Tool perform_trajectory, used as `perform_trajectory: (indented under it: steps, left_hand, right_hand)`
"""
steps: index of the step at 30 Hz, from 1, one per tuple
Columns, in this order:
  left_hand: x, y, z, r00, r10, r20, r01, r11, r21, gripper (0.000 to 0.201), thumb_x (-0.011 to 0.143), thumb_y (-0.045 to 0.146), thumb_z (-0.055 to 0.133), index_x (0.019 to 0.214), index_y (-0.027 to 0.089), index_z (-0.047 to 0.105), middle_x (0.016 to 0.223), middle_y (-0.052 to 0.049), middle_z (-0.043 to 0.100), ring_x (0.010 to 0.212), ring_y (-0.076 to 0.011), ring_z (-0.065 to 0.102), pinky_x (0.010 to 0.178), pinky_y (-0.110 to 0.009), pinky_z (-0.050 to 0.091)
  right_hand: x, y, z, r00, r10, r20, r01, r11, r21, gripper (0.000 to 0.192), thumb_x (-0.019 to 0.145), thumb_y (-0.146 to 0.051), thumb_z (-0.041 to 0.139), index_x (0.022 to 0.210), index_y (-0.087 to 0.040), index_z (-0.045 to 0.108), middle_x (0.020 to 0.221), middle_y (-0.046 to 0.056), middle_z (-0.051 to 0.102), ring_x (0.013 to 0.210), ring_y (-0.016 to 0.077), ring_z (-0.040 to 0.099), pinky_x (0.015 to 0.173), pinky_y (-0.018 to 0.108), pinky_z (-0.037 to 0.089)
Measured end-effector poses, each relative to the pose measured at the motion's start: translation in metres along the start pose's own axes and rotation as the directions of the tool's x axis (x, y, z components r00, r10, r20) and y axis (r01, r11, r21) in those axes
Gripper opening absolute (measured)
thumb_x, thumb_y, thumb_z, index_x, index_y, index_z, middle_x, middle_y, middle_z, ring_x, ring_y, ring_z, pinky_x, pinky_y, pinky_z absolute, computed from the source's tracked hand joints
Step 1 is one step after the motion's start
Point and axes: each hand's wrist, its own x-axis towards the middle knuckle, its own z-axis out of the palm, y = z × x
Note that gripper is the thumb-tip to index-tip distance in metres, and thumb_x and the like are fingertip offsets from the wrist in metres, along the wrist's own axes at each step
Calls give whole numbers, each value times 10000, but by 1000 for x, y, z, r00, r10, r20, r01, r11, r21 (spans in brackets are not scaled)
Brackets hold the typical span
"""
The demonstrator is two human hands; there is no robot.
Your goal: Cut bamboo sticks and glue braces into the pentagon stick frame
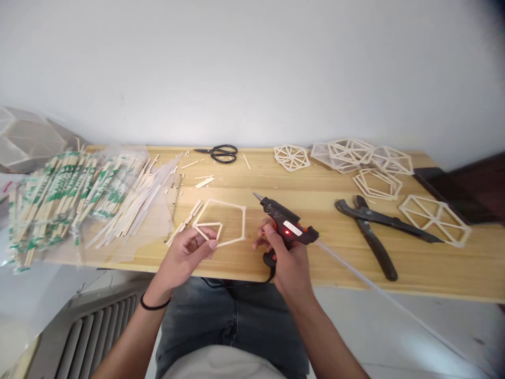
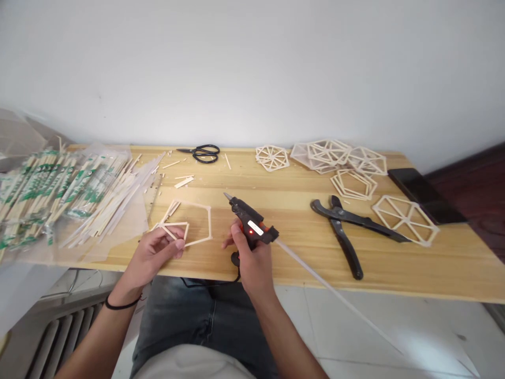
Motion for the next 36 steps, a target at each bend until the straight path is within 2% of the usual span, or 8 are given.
perform_trajectory:
  steps: [5, 9, 13, 18, 22, 29, 36]
  left_hand:
    - [0, -4, 0, 1000, -16, 22, 17, 1000, -19, 274, 900, 418, 801, 878, 157, 722, 641, 11, 616, 585, -113, 547, 567, -232, 439]
    - [1, -2, 1, 998, -33, 48, 35, 999, -37, 286, 880, 413, 825, 847, 154, 710, 648, 2, 647, 564, -109, 569, 550, -225, 464]
    - [2, 2, 1, 997, -40, 59, 42, 999, -26, 308, 877, 436, 826, 814, 160, 703, 609, -1, 658, 533, -115, 577, 535, -232, 479]
    - [3, 2, -1, 998, 4, 65, -4, 1000, 3, 383, 934, 509, 744, 764, 168, 707, 630, -34, 683, 565, -149, 625, 556, -266, 512]
    - [3, 0, -3, 997, 13, 75, -14, 1000, 18, 394, 976, 509, 688, 788, 164, 725, 666, -45, 689, 595, -154, 629, 578, -272, 510]
    - [2, 0, 2, 998, -29, 50, 27, 998, 51, 314, 817, 451, 865, 829, 167, 731, 647, 9, 628, 591, -122, 534, 567, -239, 443]
    - [3, -1, 4, 999, 1, 49, -10, 982, 188, 268, 935, 412, 742, 796, 190, 686, 677, -1, 649, 626, -145, 560, 609, -265, 446]
  right_hand:
    - [-2, 5, 9, 993, -2, 119, 9, 998, -58, 267, 905, -477, 746, 884, -227, 653, 952, 38, 719, 705, 161, 665, 723, 322, 564]
    - [-5, 10, 6, 996, 30, 86, -27, 999, -34, 313, 789, -429, 874, 879, -244, 638, 887, 12, 718, 776, 183, 679, 759, 325, 566]
    - [-7, 10, 3, 992, 93, 87, -94, 996, 2, 335, 744, -405, 919, 889, -246, 661, 876, 8, 719, 804, 192, 693, 767, 326, 573]
    - [-9, 10, 3, 995, 73, 67, -74, 997, 20, 306, 753, -377, 918, 897, -250, 679, 883, 4, 715, 851, 205, 709, 850, 365, 589]
    - [-9, 10, 3, 996, 58, 61, -58, 998, 12, 289, 755, -374, 910, 896, -247, 693, 869, 0, 693, 830, 204, 701, 820, 362, 588]
    - [-11, 15, -1, 998, 42, 52, -42, 999, -2, 229, 787, -319, 893, 928, -248, 727, 901, -4, 709, 855, 193, 680, 854, 351, 563]
    - [-11, 10, 2, 995, 30, 99, -31, 1000, 3, 191, 789, -312, 871, 899, -258, 726, 856, -10, 715, 858, 213, 709, 928, 410, 586]
